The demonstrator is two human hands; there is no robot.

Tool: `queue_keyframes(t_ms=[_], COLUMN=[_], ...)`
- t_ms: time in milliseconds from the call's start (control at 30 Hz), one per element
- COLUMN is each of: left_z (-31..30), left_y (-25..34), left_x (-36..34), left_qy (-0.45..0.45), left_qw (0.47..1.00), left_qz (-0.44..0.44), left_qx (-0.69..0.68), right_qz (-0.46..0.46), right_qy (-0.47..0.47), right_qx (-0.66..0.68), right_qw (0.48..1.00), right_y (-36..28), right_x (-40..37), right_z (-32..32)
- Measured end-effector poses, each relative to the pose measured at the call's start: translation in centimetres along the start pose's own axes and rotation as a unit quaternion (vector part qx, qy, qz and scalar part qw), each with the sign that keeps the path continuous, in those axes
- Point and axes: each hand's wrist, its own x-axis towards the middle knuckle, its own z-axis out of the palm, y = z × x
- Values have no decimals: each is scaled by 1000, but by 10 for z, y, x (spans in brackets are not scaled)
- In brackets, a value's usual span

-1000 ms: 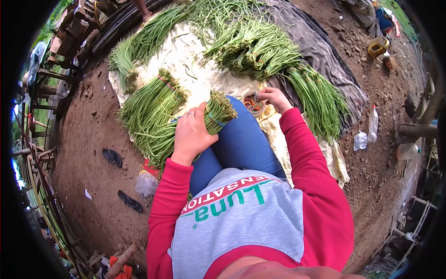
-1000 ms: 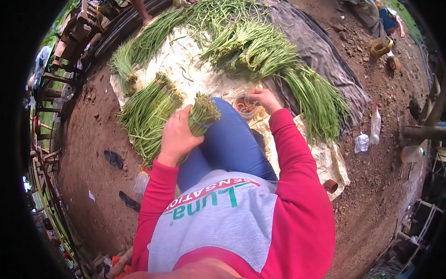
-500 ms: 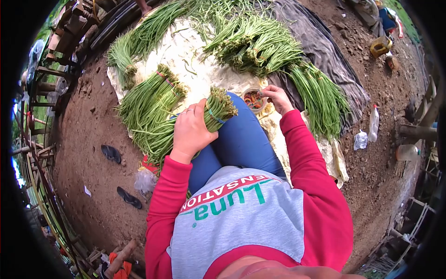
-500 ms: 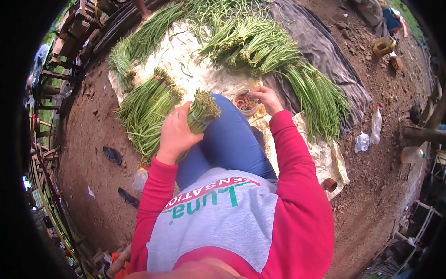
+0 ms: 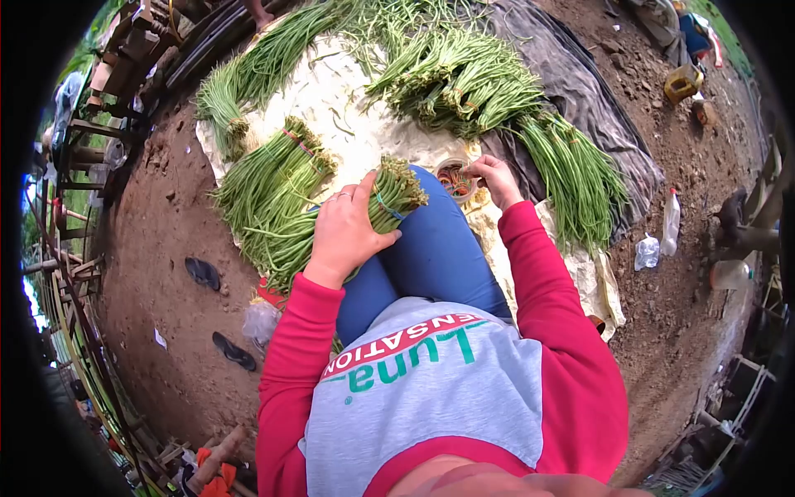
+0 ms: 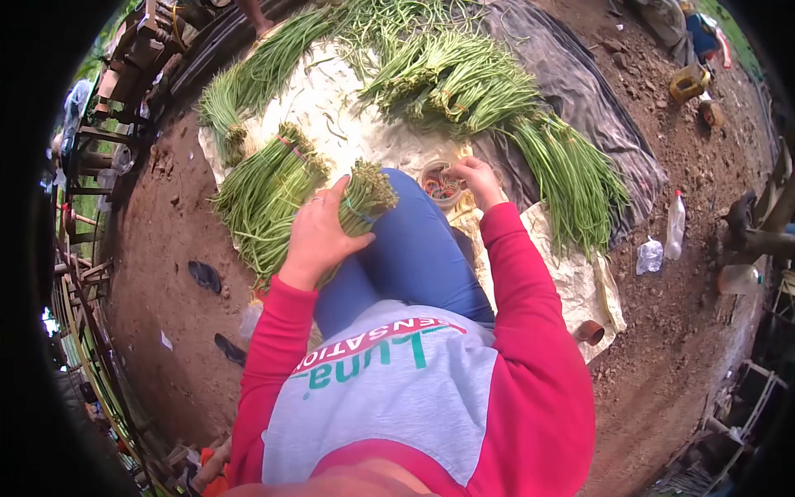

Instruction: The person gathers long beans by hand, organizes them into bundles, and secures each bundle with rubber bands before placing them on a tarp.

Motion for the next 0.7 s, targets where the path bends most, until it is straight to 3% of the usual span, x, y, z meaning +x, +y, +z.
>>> queue_keyframes(t_ms=[133,267,333,367,433,500,600,700], left_z=[1,-5,1,-3,-12,-7,-1,-6], left_y=[2,3,-1,0,7,2,-3,1], left_x=[1,10,13,16,21,19,17,17], left_qy=[-4,-16,57,58,-123,-102,-71,-60], left_qw=[999,992,983,983,991,994,997,997], left_qz=[6,33,94,93,-47,-43,-26,-17], left_qx=[37,122,147,149,23,-7,-36,-36], right_qz=[6,8,29,29,31,34,-40,-86], right_qy=[-17,-107,-141,-143,-203,-223,-345,-319], right_qx=[76,245,311,311,286,261,266,153], right_qw=[997,963,939,939,936,939,899,931], right_y=[-1,-15,-36,-53,-89,-103,-123,-143], right_x=[-5,-15,-26,-36,-56,-59,-71,-81], right_z=[0,7,17,25,40,44,48,54])
